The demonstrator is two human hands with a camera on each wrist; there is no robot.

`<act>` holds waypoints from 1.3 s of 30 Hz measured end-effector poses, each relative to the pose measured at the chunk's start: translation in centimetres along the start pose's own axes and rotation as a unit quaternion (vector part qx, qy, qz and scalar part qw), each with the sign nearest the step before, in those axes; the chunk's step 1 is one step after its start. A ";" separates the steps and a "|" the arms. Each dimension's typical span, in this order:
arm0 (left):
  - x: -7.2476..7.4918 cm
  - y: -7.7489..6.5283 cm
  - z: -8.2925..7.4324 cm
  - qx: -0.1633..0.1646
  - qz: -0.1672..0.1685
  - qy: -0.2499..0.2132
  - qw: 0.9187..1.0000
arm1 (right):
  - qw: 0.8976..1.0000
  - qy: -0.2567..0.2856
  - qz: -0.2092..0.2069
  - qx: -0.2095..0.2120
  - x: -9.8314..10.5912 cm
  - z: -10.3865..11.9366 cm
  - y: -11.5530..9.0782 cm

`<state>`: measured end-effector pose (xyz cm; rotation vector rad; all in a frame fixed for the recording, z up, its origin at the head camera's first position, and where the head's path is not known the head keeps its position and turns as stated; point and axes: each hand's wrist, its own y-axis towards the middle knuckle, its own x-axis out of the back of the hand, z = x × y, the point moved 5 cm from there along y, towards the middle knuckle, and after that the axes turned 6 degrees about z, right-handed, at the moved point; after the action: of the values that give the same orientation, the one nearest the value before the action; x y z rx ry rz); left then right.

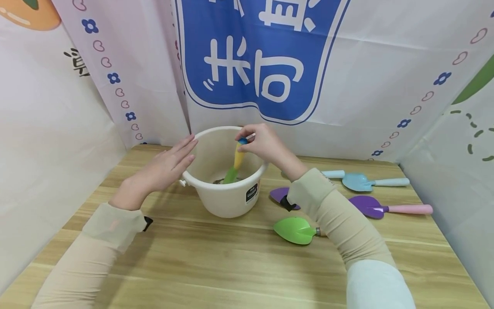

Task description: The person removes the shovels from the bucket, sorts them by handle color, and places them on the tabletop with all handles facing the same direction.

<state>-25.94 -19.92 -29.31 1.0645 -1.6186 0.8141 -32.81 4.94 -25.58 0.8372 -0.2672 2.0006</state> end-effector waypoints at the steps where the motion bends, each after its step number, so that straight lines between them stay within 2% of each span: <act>1: 0.0 0.0 0.0 0.000 0.000 0.000 1.000 | 1.000 0.002 -0.003 0.003 -0.1 0.0 0.0; 11: 0.0 0.0 0.1 -0.001 -0.001 0.003 1.000 | 0.997 0.039 -0.051 0.047 -0.1 0.1 -0.9; 20: 0.0 0.1 0.2 -0.004 -0.003 0.005 1.000 | 0.989 0.058 -0.125 0.058 2.6 0.7 -2.7; 27: 0.0 0.0 0.1 -0.001 0.000 0.001 1.000 | 0.976 0.115 -0.169 0.079 4.3 0.6 -4.4; 35: 0.0 0.0 0.1 0.001 0.002 0.002 1.000 | 0.960 0.174 -0.197 0.094 6.0 0.2 -6.2; 39: 0.0 -0.1 0.0 0.001 0.003 0.003 1.000 | 0.942 0.240 -0.215 0.089 7.0 -0.2 -7.3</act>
<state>-25.90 -19.98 -29.30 1.0567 -1.6167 0.8224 -29.28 13.81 -22.10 0.4385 0.3559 1.7560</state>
